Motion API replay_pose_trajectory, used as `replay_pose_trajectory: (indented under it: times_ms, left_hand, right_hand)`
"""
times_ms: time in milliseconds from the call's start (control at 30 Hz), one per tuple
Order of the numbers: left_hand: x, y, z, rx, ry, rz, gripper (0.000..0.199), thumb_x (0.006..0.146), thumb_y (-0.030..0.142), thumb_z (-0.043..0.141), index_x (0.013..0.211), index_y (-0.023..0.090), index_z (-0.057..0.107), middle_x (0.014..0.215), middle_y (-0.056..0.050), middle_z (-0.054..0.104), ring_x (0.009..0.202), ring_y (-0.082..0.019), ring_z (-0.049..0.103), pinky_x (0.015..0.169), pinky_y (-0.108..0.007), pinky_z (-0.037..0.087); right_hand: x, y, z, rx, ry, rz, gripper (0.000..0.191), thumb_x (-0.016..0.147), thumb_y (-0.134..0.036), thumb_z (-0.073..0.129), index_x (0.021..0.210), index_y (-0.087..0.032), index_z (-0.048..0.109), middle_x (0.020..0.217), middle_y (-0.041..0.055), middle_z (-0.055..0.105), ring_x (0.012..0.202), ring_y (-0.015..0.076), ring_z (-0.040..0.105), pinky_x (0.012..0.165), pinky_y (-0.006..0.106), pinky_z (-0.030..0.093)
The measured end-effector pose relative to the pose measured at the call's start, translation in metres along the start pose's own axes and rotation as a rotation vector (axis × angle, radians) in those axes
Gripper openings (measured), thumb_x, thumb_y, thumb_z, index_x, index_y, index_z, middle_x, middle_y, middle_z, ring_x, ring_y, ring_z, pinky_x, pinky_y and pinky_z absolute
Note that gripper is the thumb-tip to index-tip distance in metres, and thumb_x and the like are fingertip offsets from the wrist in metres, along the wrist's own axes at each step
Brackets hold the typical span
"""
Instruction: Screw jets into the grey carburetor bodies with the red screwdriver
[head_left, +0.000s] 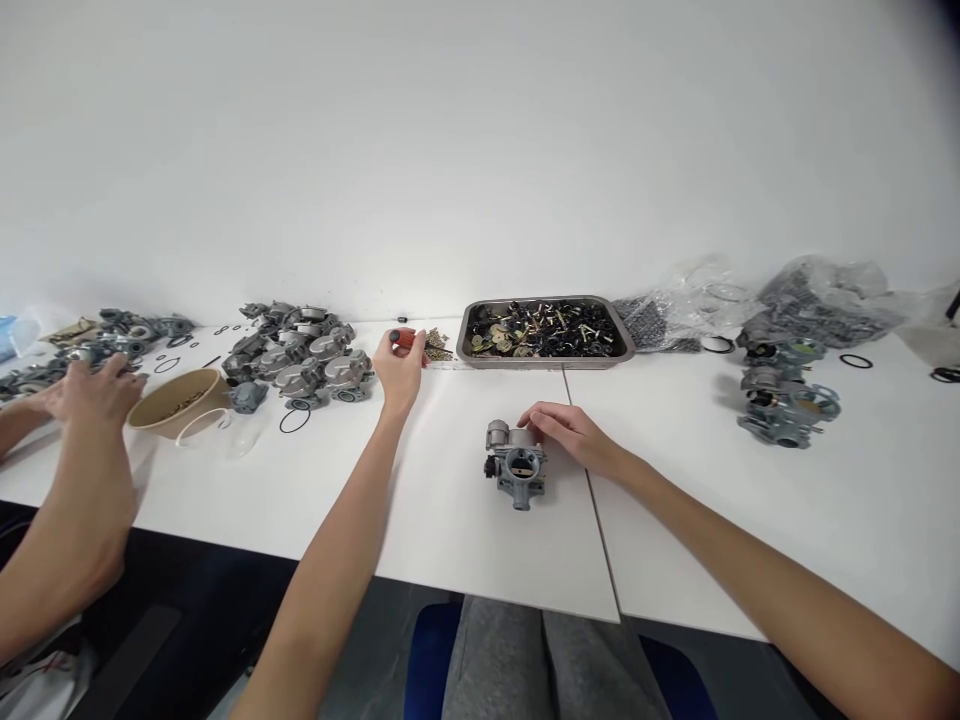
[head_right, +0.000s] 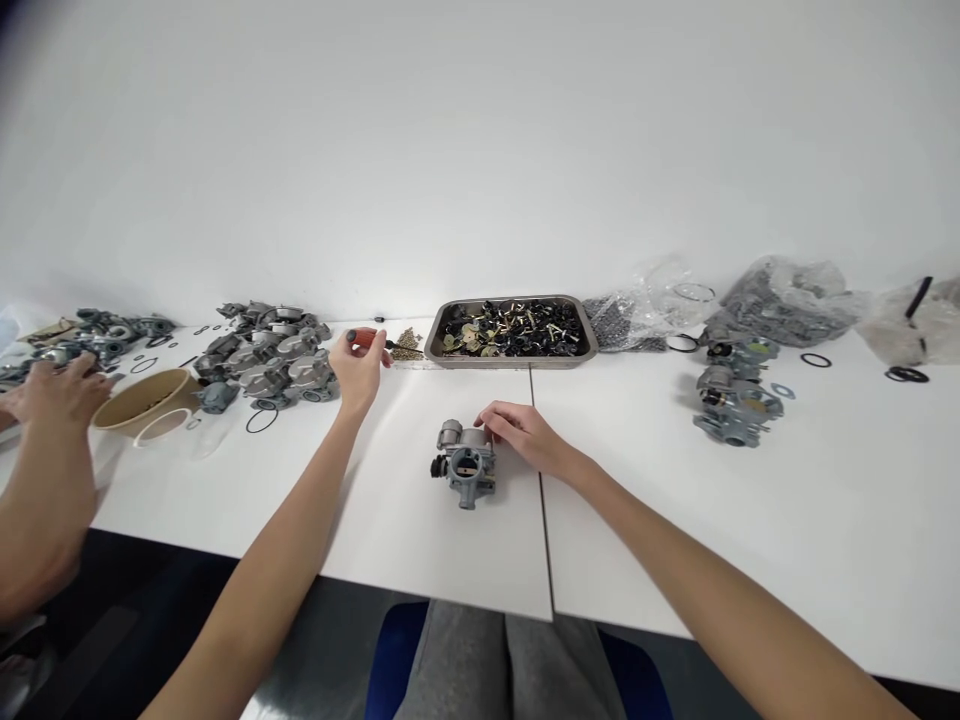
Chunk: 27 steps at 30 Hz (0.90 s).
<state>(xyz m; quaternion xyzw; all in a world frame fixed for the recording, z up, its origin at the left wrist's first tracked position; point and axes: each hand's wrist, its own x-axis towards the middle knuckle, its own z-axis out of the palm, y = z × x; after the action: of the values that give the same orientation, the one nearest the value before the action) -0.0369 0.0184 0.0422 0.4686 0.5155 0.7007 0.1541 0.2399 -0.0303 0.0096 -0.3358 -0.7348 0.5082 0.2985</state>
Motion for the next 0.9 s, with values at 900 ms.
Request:
replay_pose_trajectory:
  times_ms: [900]
  left_hand:
    - [0.006,0.024,-0.004,-0.039,0.194,0.102,0.030,0.078,0.042,0.065,0.085,0.016,0.053,0.064,0.005,0.053,0.046,-0.008,0.057,0.047,-0.022,0.048]
  right_hand:
    - [0.002,0.006,0.001,-0.017,0.053,-0.017,0.036,0.095,-0.048,0.047,0.093,-0.018,0.067,0.079,0.0032,0.063,0.074,0.0160,0.057,0.072,0.031,0.045]
